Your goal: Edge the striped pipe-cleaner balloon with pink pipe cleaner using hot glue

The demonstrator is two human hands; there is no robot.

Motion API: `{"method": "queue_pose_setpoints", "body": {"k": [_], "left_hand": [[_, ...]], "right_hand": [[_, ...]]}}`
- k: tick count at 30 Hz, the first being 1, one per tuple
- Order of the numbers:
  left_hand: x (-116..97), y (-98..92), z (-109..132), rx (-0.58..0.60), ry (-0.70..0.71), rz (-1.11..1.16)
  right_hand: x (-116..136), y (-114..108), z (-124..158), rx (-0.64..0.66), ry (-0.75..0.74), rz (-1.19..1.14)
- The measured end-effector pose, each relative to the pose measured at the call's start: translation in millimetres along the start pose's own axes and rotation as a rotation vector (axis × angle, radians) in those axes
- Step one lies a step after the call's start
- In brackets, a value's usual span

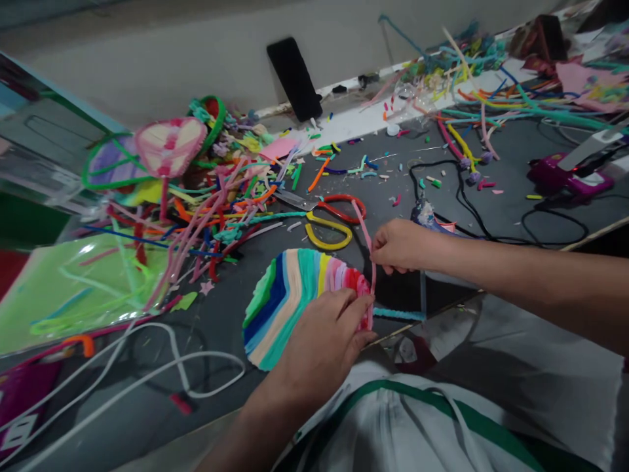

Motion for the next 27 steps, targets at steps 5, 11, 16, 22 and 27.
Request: {"method": "queue_pose_setpoints", "body": {"k": [5, 11, 16, 22, 27], "left_hand": [[-2, 1.2, -2, 0.005, 0.025, -0.03], [-4, 0.5, -2, -0.022, 0.062, -0.055], [-2, 1.5, -2, -0.028, 0.074, -0.038], [8, -4.2, 10, -0.132, 0.035, 0.114], [16, -7.5, 18, -0.151, -0.019, 0.187]], "right_hand": [[-2, 11, -4, -0.003, -0.034, -0.284], [2, 27, -2, 0.081, -0.023, -0.618], [1, 30, -2, 0.066, -0.02, -0.644], [1, 30, -5, 0.015, -0.055, -0.621], [4, 27, -3, -0.029, -0.088, -0.589]]}}
Point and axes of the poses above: each hand's wrist, its own z-axis away from the middle knuckle, its own y-axis out of the palm, x = y × z, the point moved 8 cm from there along -z, towards the middle knuckle, and after that the axes turned 9 degrees about -x, right-handed, at the moved point
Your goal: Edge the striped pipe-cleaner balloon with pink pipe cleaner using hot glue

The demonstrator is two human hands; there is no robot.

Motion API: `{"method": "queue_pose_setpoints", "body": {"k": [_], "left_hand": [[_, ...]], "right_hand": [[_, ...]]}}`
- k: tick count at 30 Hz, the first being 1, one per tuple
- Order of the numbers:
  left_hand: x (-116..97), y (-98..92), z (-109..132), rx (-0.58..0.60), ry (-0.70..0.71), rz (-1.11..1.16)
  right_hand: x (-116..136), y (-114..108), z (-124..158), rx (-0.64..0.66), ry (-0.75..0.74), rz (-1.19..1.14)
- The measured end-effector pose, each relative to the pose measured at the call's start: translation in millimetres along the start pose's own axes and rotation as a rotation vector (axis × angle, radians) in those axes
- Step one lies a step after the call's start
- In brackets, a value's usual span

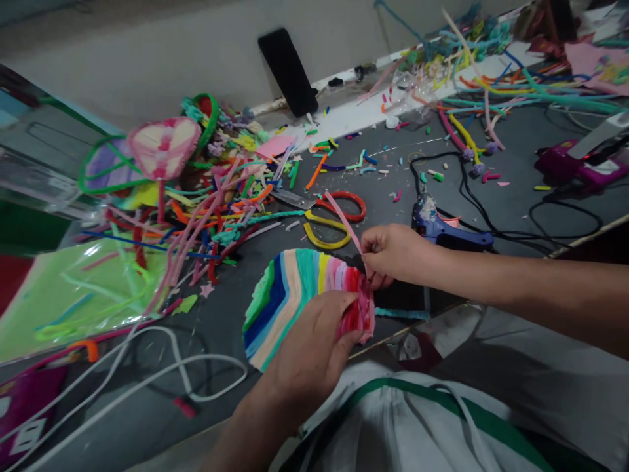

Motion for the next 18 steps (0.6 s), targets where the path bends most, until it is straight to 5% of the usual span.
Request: {"method": "queue_pose_setpoints", "body": {"k": [18], "left_hand": [[-7, 8.3, -26, 0.252, 0.027, -0.22]], "right_hand": [[8, -2, 3, -0.042, -0.209, 0.116]]}}
Point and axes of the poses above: each hand's wrist, its own z-axis away from the middle knuckle, its own y-axis out of the palm, x = y × z, the point moved 8 cm from there along -z, towards the middle knuckle, and after that the axes turned 9 degrees about -x, right-handed, at the moved point
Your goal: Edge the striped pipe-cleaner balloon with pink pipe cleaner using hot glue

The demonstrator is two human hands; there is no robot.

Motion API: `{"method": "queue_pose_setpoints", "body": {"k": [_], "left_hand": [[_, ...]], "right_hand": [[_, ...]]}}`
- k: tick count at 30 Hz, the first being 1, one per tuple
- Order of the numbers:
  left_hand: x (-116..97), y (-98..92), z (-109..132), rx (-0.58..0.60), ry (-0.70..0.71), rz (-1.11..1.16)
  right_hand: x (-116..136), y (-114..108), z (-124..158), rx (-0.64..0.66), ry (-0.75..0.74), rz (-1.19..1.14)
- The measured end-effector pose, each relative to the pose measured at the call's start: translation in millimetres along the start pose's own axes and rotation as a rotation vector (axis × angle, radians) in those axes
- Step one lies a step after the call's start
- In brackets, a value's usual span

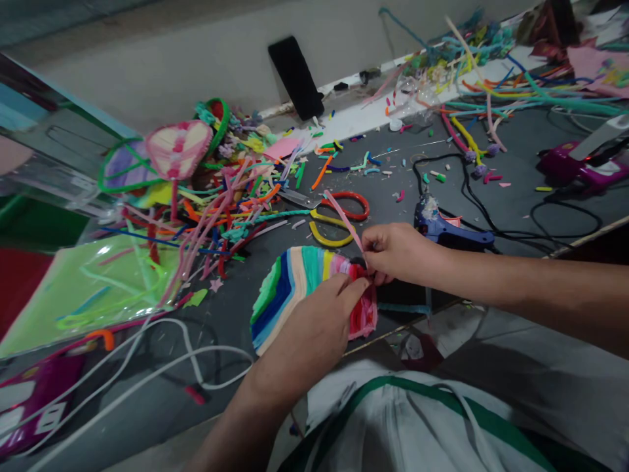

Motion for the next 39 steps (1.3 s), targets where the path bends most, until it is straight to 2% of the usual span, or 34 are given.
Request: {"method": "queue_pose_setpoints", "body": {"k": [6, 10, 17, 22, 26, 31, 33, 36, 39], "left_hand": [[2, 5.3, -1, 0.039, -0.036, 0.009], [1, 5.8, 0, 0.03, -0.003, -0.019], [4, 5.8, 3, -0.005, -0.016, 0.016], [1, 2.4, 6, -0.033, 0.04, 0.028], [8, -9.6, 9, -0.099, 0.058, 0.081], [21, -51.7, 2, -0.405, -0.006, 0.055], [18, -57.7, -7, -0.408, 0.019, 0.005], [18, -57.3, -21, -0.357, 0.056, -0.056], [27, -52.6, -29, -0.31, 0.037, -0.092]], "right_hand": [[4, -1, 2, -0.02, -0.042, 0.072], [11, -4, 5, -0.026, -0.07, 0.156], [38, -8, 7, -0.093, -0.256, 0.428], [37, 0, 2, -0.066, -0.238, 0.446], [36, 2, 1, -0.069, -0.206, 0.439], [39, 4, 4, -0.049, -0.223, 0.458], [40, 4, 5, -0.044, -0.225, 0.459], [40, 4, 7, -0.031, -0.239, 0.476], [38, 3, 8, -0.043, -0.236, 0.499]]}}
Point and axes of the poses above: each hand's wrist, its own z-axis away from the middle knuckle, its own y-axis out of the palm, x = y × z, the point moved 8 cm from there along -z, towards the middle knuckle, and after that the axes turned 9 degrees about -x, right-handed, at the moved point
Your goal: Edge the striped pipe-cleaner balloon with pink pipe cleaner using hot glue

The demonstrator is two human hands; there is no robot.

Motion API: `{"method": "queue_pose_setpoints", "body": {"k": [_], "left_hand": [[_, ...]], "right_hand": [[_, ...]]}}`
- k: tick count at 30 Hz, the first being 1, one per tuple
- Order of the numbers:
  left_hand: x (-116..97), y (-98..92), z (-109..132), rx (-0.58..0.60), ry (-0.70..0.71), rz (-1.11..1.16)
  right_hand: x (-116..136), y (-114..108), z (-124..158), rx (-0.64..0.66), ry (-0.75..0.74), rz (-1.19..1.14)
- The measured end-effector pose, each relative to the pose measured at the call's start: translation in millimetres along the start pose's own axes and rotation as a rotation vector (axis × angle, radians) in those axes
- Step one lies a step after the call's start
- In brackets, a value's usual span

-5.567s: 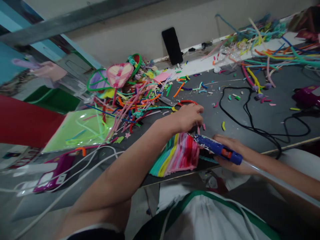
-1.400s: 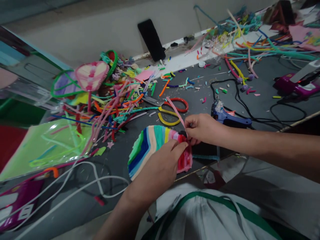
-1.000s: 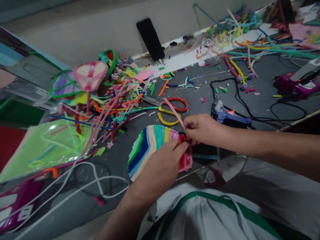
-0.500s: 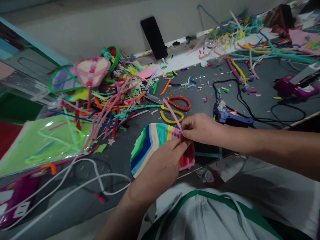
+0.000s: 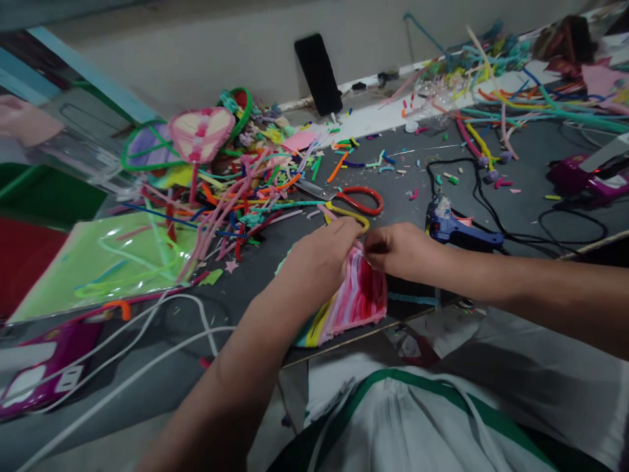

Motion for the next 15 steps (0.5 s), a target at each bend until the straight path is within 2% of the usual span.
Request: {"method": "queue_pose_setpoints", "body": {"k": [3, 7, 11, 15], "left_hand": [[12, 6.0, 1, 0.028, -0.048, -0.007], [21, 7.7, 2, 0.0, -0.101, 0.04], [24, 10.4, 3, 0.008, -0.142, 0.04], [24, 11.5, 4, 0.0, -0.14, 0.051]], "right_hand": [[-4, -1, 1, -0.039, 0.011, 0.012], [-12, 1, 3, -0.05, 0.01, -0.029], [-22, 5, 10, -0.051, 0.067, -0.164], [-24, 1, 23, -0.137, 0.053, -0.267]]}}
Point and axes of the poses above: each hand's wrist, its own z-axis away from the middle knuckle, its own y-axis out of the palm, x = y × z, the point moved 8 cm from there along -z, towards the middle knuckle, and after that the axes turned 9 degrees about -x, right-handed, at the moved point
